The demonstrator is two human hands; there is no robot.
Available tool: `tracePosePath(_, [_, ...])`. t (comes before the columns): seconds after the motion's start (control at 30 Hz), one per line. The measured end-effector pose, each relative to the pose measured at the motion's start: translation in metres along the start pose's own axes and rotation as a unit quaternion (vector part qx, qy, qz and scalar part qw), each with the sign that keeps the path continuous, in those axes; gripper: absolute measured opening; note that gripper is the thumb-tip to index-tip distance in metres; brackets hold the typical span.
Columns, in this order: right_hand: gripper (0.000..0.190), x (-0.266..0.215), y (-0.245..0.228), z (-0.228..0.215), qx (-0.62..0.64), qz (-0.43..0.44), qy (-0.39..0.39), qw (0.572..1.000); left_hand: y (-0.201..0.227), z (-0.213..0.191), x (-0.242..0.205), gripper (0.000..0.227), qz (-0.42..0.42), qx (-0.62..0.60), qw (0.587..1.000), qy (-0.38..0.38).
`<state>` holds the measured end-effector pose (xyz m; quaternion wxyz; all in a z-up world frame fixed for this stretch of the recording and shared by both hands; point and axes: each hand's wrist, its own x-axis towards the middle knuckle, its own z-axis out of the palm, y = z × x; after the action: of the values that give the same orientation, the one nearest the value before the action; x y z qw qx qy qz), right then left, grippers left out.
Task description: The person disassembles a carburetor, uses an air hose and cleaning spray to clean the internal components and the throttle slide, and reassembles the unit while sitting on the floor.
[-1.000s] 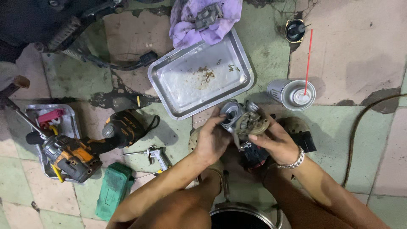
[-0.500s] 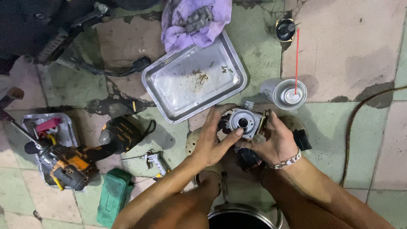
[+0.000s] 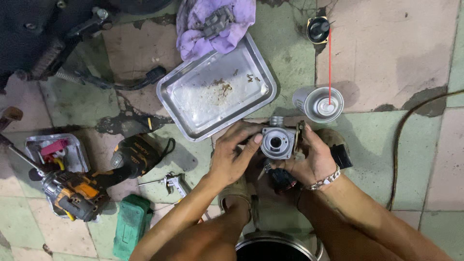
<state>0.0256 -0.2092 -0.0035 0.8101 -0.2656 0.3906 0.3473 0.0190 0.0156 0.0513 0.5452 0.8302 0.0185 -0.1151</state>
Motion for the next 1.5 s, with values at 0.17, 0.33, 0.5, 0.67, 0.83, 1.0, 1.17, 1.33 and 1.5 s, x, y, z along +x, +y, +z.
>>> tracePosePath(0.17, [0.062, 0.011, 0.004, -0.014, 0.015, 0.035, -0.054, 0.998, -0.001, 0.001, 0.001, 0.031, 0.031, 0.005, 0.999, -0.02])
tracePosePath(0.33, [0.065, 0.017, 0.008, -0.026, -0.005, 0.038, -0.102, 0.994, -0.004, 0.002, -0.001, 0.029, 0.074, 0.009, 0.997, -0.018])
tracePosePath(0.5, [0.081, 0.014, 0.002, -0.013, -0.04, 0.079, -0.126, 0.988, -0.015, 0.01, 0.005, 0.028, 0.095, 0.016, 0.995, -0.003])
tracePosePath(0.67, [0.084, 0.013, -0.004, -0.008, -0.079, 0.082, -0.122, 0.986, -0.016, 0.006, 0.008, 0.028, 0.052, -0.002, 0.999, 0.006])
tracePosePath(0.83, [0.075, 0.02, 0.002, -0.021, -0.095, 0.048, -0.159, 0.981, -0.015, -0.003, 0.016, 0.029, 0.043, -0.002, 0.999, -0.028])
tracePosePath(1.0, [0.071, 0.026, 0.003, -0.041, -0.074, 0.055, -0.097, 0.991, -0.03, -0.009, 0.036, 0.02, -0.019, -0.011, 1.0, -0.021])
tracePosePath(1.17, [0.083, 0.033, 0.004, -0.054, -0.134, 0.015, -0.111, 0.985, -0.083, -0.045, 0.145, 0.044, -0.019, 0.179, 0.957, 0.229])
tracePosePath(1.33, [0.103, 0.01, -0.016, -0.019, -0.506, -0.207, -0.133, 0.827, -0.103, -0.066, 0.242, 0.074, -0.097, 0.356, 0.911, 0.184])
tracePosePath(1.5, [0.119, -0.033, -0.032, 0.037, -0.676, -0.291, -0.166, 0.657, -0.101, -0.083, 0.249, 0.066, -0.165, 0.306, 0.928, 0.132])
